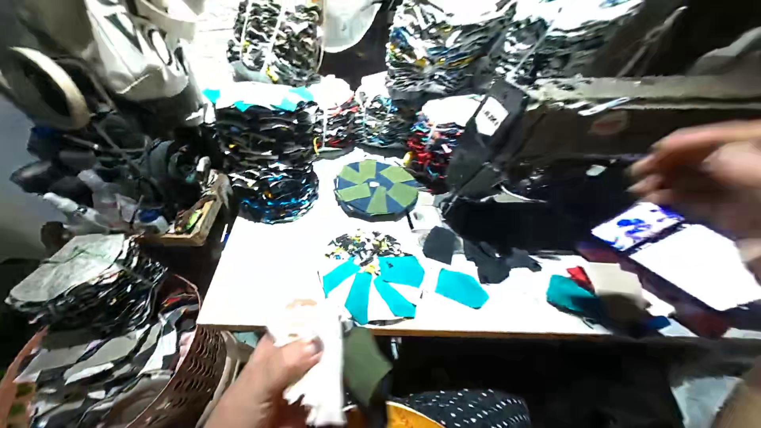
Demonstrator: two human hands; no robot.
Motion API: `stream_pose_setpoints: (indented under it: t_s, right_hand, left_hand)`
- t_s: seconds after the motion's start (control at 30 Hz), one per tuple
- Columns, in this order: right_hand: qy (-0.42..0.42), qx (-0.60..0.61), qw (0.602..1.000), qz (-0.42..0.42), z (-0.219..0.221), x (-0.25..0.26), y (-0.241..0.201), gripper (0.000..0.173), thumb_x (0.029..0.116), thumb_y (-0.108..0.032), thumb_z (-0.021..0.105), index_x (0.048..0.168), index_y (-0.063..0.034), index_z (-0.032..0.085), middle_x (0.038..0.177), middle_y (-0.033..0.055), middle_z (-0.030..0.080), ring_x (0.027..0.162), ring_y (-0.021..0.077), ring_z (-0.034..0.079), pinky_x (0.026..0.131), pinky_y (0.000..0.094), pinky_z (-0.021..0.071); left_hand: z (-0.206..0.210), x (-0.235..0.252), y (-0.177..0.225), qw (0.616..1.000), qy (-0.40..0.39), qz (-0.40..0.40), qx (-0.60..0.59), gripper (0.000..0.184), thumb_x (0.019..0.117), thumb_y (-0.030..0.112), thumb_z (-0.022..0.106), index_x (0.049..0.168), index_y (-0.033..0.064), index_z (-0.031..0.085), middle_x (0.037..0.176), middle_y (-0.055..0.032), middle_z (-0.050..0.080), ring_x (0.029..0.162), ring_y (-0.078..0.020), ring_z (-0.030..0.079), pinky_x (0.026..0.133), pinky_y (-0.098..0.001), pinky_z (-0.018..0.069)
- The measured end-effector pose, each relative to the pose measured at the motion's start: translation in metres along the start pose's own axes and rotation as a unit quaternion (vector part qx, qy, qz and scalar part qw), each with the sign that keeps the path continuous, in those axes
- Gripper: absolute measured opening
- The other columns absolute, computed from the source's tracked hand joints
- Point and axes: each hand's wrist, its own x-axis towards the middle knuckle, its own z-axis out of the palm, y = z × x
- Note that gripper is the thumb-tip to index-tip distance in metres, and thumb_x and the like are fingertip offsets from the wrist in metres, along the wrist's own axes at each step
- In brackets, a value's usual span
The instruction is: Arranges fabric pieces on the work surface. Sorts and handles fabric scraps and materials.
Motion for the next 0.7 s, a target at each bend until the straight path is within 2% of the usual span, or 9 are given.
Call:
stream_pose_setpoints:
  t_s: [0.07, 0.13, 0.2, 0.23, 0.27, 0.33, 0.4, 0.53, 0.7]
  right_hand:
    - [-0.107, 0.046, 0.993, 0.021, 0.042, -0.054, 0.005, 0.038, 0.1044, -0.043, 0.053, 0.128, -0.0168, 0.067, 0.112, 0.0001, 0.072, 0.093, 0.0136, 0.071, 0.079, 0.0322, 0.0623]
    - [-0.181, 0.125, 0.975, 0.033, 0.081, -0.086, 0.013, 0.054, 0.1006, -0.058, 0.054, 0.138, -0.0208, 0.063, 0.118, 0.0025, 0.071, 0.098, 0.0177, 0.072, 0.08, 0.034, 0.0636]
    - [-0.18, 0.203, 0.96, 0.065, 0.101, -0.102, 0.013, 0.069, 0.0946, -0.068, 0.055, 0.145, -0.0201, 0.057, 0.124, 0.0027, 0.069, 0.102, 0.0154, 0.072, 0.082, 0.0313, 0.0634]
    - [-0.153, 0.236, 0.956, 0.088, 0.104, -0.106, 0.011, 0.071, 0.0922, -0.068, 0.059, 0.144, -0.0194, 0.059, 0.125, 0.0036, 0.069, 0.104, 0.015, 0.071, 0.081, 0.0303, 0.0629]
    - [-0.116, 0.259, 0.953, 0.108, 0.105, -0.108, 0.008, 0.066, 0.0913, -0.064, 0.065, 0.14, -0.0189, 0.063, 0.123, 0.0037, 0.07, 0.1, 0.0131, 0.071, 0.078, 0.0276, 0.0617]
    - [-0.032, 0.252, 0.959, 0.125, 0.105, -0.11, 0.002, 0.043, 0.0902, -0.039, 0.075, 0.127, -0.0169, 0.071, 0.112, 0.0033, 0.074, 0.085, 0.0093, 0.071, 0.069, 0.0218, 0.0596]
    - [0.023, 0.213, 0.971, 0.108, 0.103, -0.111, 0.003, 0.03, 0.0883, -0.021, 0.076, 0.118, -0.0141, 0.075, 0.104, 0.0042, 0.075, 0.084, 0.0111, 0.072, 0.071, 0.022, 0.0611]
    - [0.059, 0.193, 0.975, 0.087, 0.091, -0.104, 0.02, 0.019, 0.0884, -0.016, 0.074, 0.107, -0.0155, 0.078, 0.095, 0.0024, 0.074, 0.081, 0.0097, 0.07, 0.071, 0.021, 0.0597]
    - [0.086, 0.158, 0.979, 0.097, 0.076, -0.077, 0.04, 0.023, 0.0885, -0.003, 0.066, 0.107, -0.0135, 0.075, 0.095, -0.0017, 0.073, 0.076, 0.0059, 0.068, 0.068, 0.0197, 0.0584]
  left_hand:
    - [0.027, 0.03, -0.012, 0.998, -0.026, -0.047, -0.015, 0.018, 0.0903, 0.008, 0.067, 0.108, 0.0101, 0.065, 0.092, -0.0066, 0.073, 0.082, -0.0127, 0.072, 0.075, -0.0302, 0.0617]
    - [0.047, 0.054, -0.023, 0.994, -0.057, -0.09, -0.009, 0.016, 0.0939, 0.007, 0.064, 0.11, 0.0073, 0.065, 0.093, -0.009, 0.073, 0.083, -0.0148, 0.072, 0.077, -0.0313, 0.0618]
    - [0.064, 0.071, -0.034, 0.99, -0.065, -0.128, 0.003, 0.016, 0.0973, 0.007, 0.061, 0.113, 0.0071, 0.064, 0.096, -0.0104, 0.072, 0.088, -0.0172, 0.073, 0.082, -0.0338, 0.0617]
    - [0.071, 0.078, -0.04, 0.988, -0.061, -0.143, 0.006, 0.016, 0.0983, 0.006, 0.06, 0.114, 0.0069, 0.062, 0.097, -0.0108, 0.072, 0.088, -0.018, 0.073, 0.082, -0.0342, 0.0617]
    - [0.077, 0.084, -0.047, 0.986, -0.056, -0.154, 0.007, 0.016, 0.0988, 0.006, 0.059, 0.114, 0.0068, 0.061, 0.096, -0.0109, 0.071, 0.088, -0.0182, 0.072, 0.081, -0.034, 0.0619]
    - [0.085, 0.093, -0.059, 0.984, -0.047, -0.172, -0.003, 0.014, 0.0985, 0.006, 0.059, 0.112, 0.0053, 0.063, 0.094, -0.0115, 0.071, 0.085, -0.0182, 0.072, 0.079, -0.0334, 0.062]
    - [0.09, 0.098, -0.067, 0.982, -0.045, -0.184, -0.006, 0.012, 0.0981, 0.005, 0.061, 0.109, 0.0041, 0.064, 0.093, -0.0122, 0.071, 0.084, -0.0186, 0.072, 0.078, -0.0338, 0.0622]
    - [0.089, 0.105, -0.072, 0.98, -0.058, -0.192, -0.006, 0.015, 0.0965, 0.006, 0.063, 0.112, 0.0046, 0.062, 0.093, -0.0126, 0.071, 0.084, -0.0188, 0.073, 0.078, -0.0343, 0.0624]
    - [0.079, 0.11, -0.06, 0.985, -0.007, -0.167, -0.035, 0.015, 0.0938, 0.007, 0.065, 0.108, 0.0041, 0.064, 0.092, -0.0141, 0.071, 0.083, -0.0203, 0.073, 0.079, -0.0361, 0.0629]
